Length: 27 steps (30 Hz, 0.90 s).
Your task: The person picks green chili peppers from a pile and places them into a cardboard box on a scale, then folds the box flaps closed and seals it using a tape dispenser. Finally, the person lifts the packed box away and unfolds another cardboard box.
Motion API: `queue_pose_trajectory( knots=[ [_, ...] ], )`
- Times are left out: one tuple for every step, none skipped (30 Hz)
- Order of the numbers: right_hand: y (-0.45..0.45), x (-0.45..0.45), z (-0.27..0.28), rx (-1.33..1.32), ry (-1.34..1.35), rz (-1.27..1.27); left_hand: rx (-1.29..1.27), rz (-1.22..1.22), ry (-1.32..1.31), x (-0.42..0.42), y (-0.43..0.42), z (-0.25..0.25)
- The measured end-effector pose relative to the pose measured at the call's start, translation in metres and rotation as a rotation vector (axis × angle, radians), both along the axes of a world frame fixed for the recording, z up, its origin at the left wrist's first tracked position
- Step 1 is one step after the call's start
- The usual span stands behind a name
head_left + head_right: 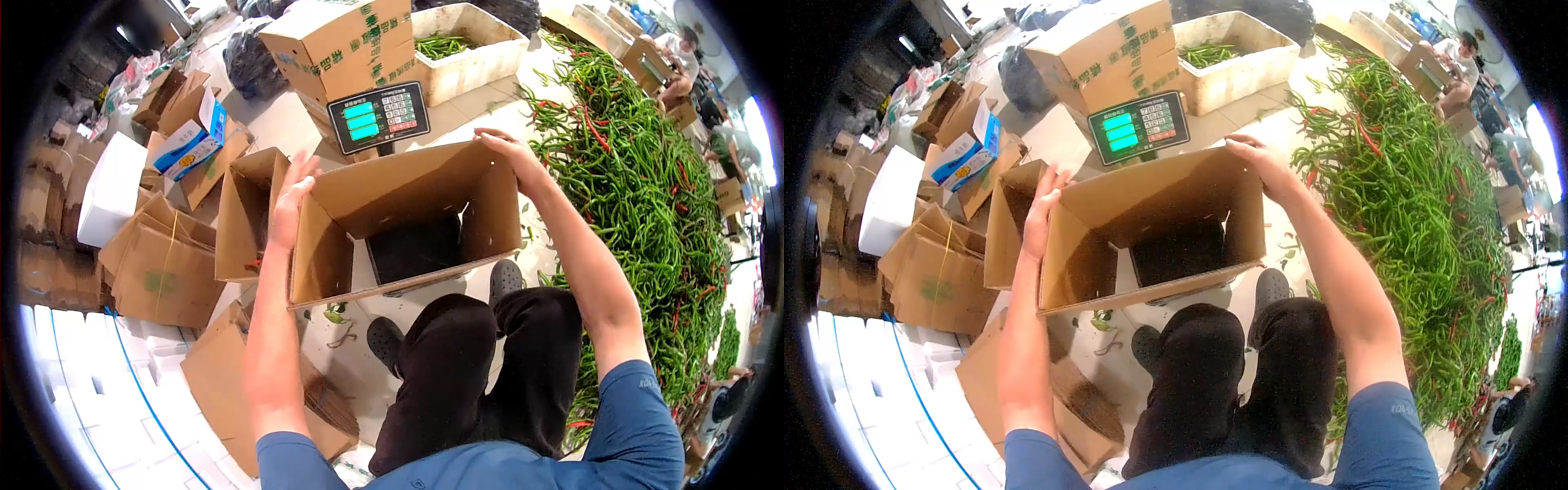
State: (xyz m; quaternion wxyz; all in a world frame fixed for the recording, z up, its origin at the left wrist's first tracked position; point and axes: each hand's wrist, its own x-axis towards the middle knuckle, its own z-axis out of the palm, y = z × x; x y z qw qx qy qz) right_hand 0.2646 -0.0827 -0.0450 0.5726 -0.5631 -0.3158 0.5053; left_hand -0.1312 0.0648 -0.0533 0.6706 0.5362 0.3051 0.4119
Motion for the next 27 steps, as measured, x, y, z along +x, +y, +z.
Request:
queue_pose_trajectory(
  knots=[
    [-0.001,0.001,-0.008,0.026,0.089,-0.007,-0.004,-0.078,0.011,0.001,0.001,0.001],
    [0.001,0.0,-0.014,0.049,0.067,-0.021,-0.01,-0.159,0.025,0.003,0.0,-0.001],
    [0.003,-0.001,-0.02,0.07,0.046,-0.036,-0.024,-0.018,0.097,0.01,-0.003,-0.006],
    [0.004,-0.002,-0.026,0.095,0.026,-0.053,0.019,0.118,0.227,0.015,-0.006,-0.008],
    [0.006,-0.005,-0.024,0.079,-0.139,-0.067,0.065,0.252,0.358,0.025,-0.013,0.006],
    [0.004,-0.012,-0.018,0.079,-0.323,-0.095,0.113,0.388,0.49,0.032,-0.018,0.012],
    [0.0,-0.019,-0.01,0.084,-0.509,-0.121,0.083,0.489,0.372,0.037,-0.012,0.002],
    [0.0,-0.023,-0.006,0.09,-0.697,-0.15,0.097,0.544,0.322,0.043,-0.012,0.002],
    [0.003,-0.013,-0.016,0.068,-0.677,-0.119,0.108,0.597,0.272,0.05,-0.015,0.003],
    [0.003,0.001,-0.023,0.069,-0.806,-0.108,0.116,0.651,0.223,0.055,-0.018,0.004],
    [-0.001,-0.003,-0.01,0.067,-0.716,-0.092,0.093,0.633,0.199,0.055,-0.024,0.008],
    [-0.006,-0.01,0.005,0.065,-0.624,-0.077,0.212,0.653,0.277,0.058,-0.031,0.007],
    [-0.009,-0.007,-0.003,0.064,-0.649,-0.081,0.333,0.669,0.355,0.061,-0.04,0.005],
    [-0.012,-0.014,-0.012,0.057,-0.722,-0.137,0.457,0.683,0.431,0.061,-0.046,0.005],
    [-0.018,-0.019,-0.026,0.091,-0.81,-0.153,0.963,0.684,0.61,0.057,-0.05,-0.001],
    [-0.025,-0.022,-0.039,0.125,-0.9,-0.172,1.096,0.654,0.729,0.056,-0.055,-0.005],
    [-0.033,-0.022,-0.043,0.125,-1.037,-0.143,1.227,0.619,0.849,0.058,-0.06,-0.004],
    [-0.039,-0.02,-0.047,0.122,-1.171,-0.112,1.354,0.576,0.971,0.06,-0.062,-0.005],
    [-0.041,-0.016,-0.051,0.163,-1.217,-0.095,1.406,0.516,1.014,0.062,-0.059,-0.012],
    [-0.043,-0.013,-0.055,0.138,-1.219,-0.081,1.442,0.486,1.024,0.067,-0.056,-0.019],
    [-0.043,-0.011,-0.056,0.116,-1.222,-0.065,1.477,0.458,1.035,0.074,-0.054,-0.023],
    [-0.042,-0.01,-0.055,0.101,-1.225,-0.05,1.516,0.436,1.047,0.08,-0.053,-0.024],
    [-0.041,-0.015,-0.043,-0.047,-1.166,-0.019,1.524,0.458,1.078,0.084,-0.053,-0.019],
    [-0.045,-0.016,-0.044,-0.001,-1.14,-0.022,1.549,0.468,1.057,0.083,-0.055,-0.02],
    [-0.05,-0.016,-0.05,0.042,-1.113,-0.026,1.573,0.476,1.035,0.079,-0.059,-0.024],
    [-0.054,-0.015,-0.058,0.084,-1.087,-0.025,1.593,0.485,1.015,0.073,-0.064,-0.027],
    [-0.059,-0.01,-0.066,0.203,-1.235,-0.02,1.661,0.516,0.917,0.064,-0.073,-0.027]
  ],
)
